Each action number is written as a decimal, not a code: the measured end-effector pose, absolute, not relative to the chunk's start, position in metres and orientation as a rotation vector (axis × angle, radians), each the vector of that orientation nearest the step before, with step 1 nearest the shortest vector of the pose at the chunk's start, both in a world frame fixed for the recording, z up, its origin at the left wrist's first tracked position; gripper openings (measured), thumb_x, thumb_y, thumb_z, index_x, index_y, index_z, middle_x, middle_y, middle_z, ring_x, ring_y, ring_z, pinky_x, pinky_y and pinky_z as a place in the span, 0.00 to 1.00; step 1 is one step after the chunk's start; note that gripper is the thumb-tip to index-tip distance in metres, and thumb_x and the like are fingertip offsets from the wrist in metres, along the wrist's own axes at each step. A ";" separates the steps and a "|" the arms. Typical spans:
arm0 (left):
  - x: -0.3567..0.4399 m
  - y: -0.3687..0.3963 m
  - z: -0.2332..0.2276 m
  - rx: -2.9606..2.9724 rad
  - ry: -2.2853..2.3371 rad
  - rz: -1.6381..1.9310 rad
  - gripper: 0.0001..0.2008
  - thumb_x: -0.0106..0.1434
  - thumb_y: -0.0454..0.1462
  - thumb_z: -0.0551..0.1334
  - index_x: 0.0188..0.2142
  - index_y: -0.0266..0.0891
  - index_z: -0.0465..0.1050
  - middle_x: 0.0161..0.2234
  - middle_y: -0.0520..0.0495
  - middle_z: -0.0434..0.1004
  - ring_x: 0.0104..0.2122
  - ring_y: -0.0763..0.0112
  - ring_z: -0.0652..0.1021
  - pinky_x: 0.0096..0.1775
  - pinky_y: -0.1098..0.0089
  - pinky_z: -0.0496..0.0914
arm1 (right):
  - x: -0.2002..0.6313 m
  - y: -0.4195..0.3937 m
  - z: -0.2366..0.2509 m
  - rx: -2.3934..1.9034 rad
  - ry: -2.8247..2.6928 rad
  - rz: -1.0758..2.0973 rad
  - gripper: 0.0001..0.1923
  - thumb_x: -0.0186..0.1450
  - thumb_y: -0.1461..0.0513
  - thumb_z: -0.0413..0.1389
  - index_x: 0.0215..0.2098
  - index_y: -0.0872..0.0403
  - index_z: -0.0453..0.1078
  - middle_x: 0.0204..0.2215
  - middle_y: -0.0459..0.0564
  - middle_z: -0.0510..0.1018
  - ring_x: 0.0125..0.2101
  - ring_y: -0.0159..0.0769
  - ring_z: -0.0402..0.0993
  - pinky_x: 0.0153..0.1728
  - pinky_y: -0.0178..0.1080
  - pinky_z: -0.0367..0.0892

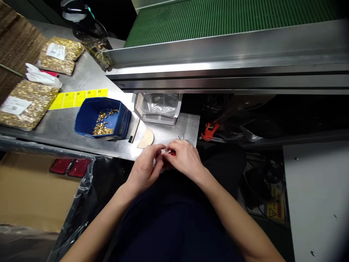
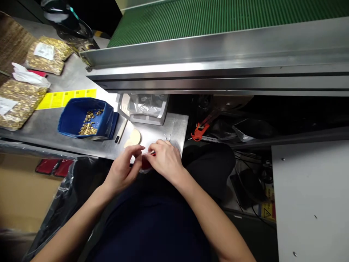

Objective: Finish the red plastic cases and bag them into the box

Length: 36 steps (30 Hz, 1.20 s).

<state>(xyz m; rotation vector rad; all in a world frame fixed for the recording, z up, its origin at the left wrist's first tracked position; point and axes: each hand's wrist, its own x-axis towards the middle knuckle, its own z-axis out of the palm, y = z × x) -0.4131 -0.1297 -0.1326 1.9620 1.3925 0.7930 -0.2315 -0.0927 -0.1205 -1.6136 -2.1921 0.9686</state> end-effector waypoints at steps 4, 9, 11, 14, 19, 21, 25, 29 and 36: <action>-0.423 -0.131 -0.139 1.800 1.649 0.703 0.27 0.67 0.43 0.65 0.63 0.42 0.61 0.42 0.47 0.73 0.39 0.64 0.77 0.41 0.66 0.73 | -0.235 -0.087 -0.127 -1.663 -2.250 0.840 0.15 0.75 0.53 0.54 0.36 0.47 0.80 0.37 0.44 0.80 0.37 0.35 0.76 0.35 0.36 0.61; -0.435 -0.140 -0.146 1.551 1.666 0.640 0.12 0.71 0.43 0.59 0.44 0.41 0.77 0.36 0.48 0.81 0.32 0.66 0.79 0.35 0.70 0.70 | -0.218 -0.100 -0.125 -1.671 -2.369 0.606 0.13 0.76 0.57 0.52 0.42 0.47 0.79 0.40 0.47 0.81 0.36 0.36 0.76 0.34 0.37 0.59; -0.434 -0.145 -0.143 1.548 1.710 0.673 0.11 0.71 0.42 0.58 0.42 0.40 0.77 0.36 0.48 0.82 0.32 0.67 0.79 0.35 0.71 0.69 | -0.212 -0.107 -0.125 -1.734 -2.403 0.502 0.14 0.77 0.59 0.50 0.44 0.49 0.79 0.38 0.52 0.82 0.37 0.40 0.76 0.35 0.38 0.59; -0.429 -0.151 -0.133 1.609 1.837 0.641 0.09 0.69 0.39 0.58 0.44 0.42 0.76 0.32 0.51 0.81 0.25 0.69 0.77 0.32 0.71 0.66 | -0.207 -0.119 -0.128 -1.920 -2.246 0.697 0.13 0.75 0.61 0.50 0.49 0.50 0.78 0.34 0.55 0.83 0.34 0.43 0.78 0.34 0.39 0.59; -0.430 -0.156 -0.123 1.822 1.936 0.301 0.09 0.68 0.37 0.57 0.46 0.45 0.73 0.26 0.54 0.79 0.24 0.64 0.78 0.30 0.69 0.60 | -0.203 -0.130 -0.128 -1.890 -2.041 1.106 0.15 0.69 0.65 0.53 0.50 0.46 0.77 0.28 0.43 0.84 0.30 0.38 0.80 0.33 0.35 0.65; -0.435 -0.156 -0.122 1.871 1.928 0.227 0.06 0.70 0.40 0.57 0.42 0.45 0.72 0.26 0.53 0.79 0.27 0.62 0.80 0.30 0.68 0.60 | -0.202 -0.132 -0.124 -1.883 -1.920 1.142 0.15 0.70 0.63 0.51 0.49 0.45 0.77 0.28 0.42 0.83 0.30 0.37 0.80 0.33 0.35 0.66; -0.442 -0.154 -0.113 1.918 1.944 0.085 0.09 0.71 0.43 0.56 0.35 0.45 0.70 0.28 0.52 0.79 0.29 0.61 0.80 0.30 0.68 0.58 | -0.203 -0.136 -0.115 -1.962 -1.816 1.015 0.11 0.70 0.62 0.52 0.43 0.46 0.77 0.30 0.42 0.83 0.29 0.37 0.79 0.33 0.36 0.65; -0.440 -0.150 -0.093 1.941 1.867 -0.148 0.13 0.73 0.42 0.53 0.32 0.44 0.67 0.30 0.50 0.80 0.30 0.59 0.81 0.29 0.66 0.56 | -0.204 -0.141 -0.105 -1.960 -1.931 0.828 0.10 0.73 0.62 0.51 0.44 0.47 0.75 0.39 0.44 0.83 0.35 0.38 0.79 0.35 0.37 0.63; -0.443 -0.147 -0.063 1.996 1.701 -0.444 0.14 0.73 0.41 0.49 0.31 0.44 0.66 0.32 0.47 0.82 0.29 0.55 0.81 0.27 0.65 0.50 | -0.205 -0.147 -0.087 -1.774 -1.941 0.826 0.09 0.74 0.64 0.53 0.47 0.48 0.75 0.43 0.43 0.83 0.40 0.37 0.80 0.40 0.36 0.66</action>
